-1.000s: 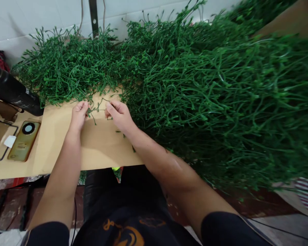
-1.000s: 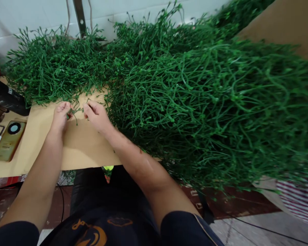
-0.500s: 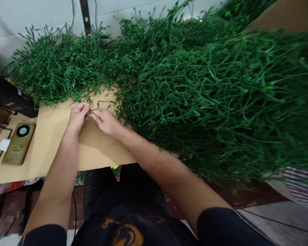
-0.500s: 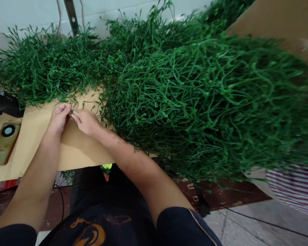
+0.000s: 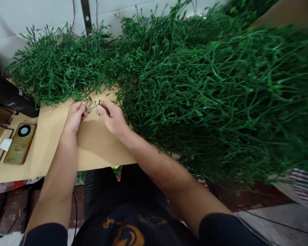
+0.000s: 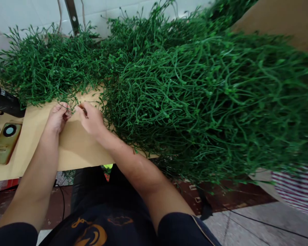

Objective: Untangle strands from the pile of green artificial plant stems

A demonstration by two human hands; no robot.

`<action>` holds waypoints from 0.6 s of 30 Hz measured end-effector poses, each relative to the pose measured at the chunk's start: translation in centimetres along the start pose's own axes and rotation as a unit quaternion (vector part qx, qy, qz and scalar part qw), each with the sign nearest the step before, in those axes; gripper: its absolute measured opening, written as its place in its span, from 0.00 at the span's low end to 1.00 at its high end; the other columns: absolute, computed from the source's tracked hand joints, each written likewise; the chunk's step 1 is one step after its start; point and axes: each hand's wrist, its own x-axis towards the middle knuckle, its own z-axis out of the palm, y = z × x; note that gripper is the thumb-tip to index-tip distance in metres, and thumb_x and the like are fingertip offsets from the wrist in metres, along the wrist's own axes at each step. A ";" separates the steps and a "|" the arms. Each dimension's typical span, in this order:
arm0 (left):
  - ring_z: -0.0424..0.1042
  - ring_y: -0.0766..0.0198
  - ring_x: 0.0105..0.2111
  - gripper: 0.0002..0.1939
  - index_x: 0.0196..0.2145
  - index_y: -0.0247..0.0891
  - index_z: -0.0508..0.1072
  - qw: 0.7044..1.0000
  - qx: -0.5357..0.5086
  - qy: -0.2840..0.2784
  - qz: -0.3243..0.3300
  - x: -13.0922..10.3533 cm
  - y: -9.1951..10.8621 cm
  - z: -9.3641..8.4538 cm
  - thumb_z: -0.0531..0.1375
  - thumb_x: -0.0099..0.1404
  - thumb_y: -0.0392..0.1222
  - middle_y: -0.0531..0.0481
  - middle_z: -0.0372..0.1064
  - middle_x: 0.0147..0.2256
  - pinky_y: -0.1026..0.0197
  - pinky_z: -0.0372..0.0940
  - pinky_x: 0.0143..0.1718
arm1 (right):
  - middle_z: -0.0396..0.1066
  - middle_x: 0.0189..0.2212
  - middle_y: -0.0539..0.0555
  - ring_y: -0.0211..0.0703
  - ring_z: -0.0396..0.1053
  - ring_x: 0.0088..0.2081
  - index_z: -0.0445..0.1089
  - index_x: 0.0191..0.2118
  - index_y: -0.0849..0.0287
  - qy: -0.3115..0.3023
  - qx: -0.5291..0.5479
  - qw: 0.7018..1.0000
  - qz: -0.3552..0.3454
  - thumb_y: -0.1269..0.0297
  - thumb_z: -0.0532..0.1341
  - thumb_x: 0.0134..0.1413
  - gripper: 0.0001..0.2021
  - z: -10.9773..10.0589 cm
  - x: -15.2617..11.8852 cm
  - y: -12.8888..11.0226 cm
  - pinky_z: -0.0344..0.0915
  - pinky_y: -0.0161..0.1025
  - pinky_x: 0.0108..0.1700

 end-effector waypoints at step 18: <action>0.53 0.74 0.18 0.18 0.18 0.35 0.65 0.982 0.135 -0.121 0.045 -0.5 -0.6 0.2 0.67 0.51 0.48 0.57 0.56 0.16 0.69 0.49 0.20 | 0.56 0.21 0.45 0.31 0.54 0.24 0.63 0.30 0.60 -0.021 0.207 0.978 0.014 0.54 0.60 0.49 0.13 0.8 1.4 1.2 0.59 0.33 0.30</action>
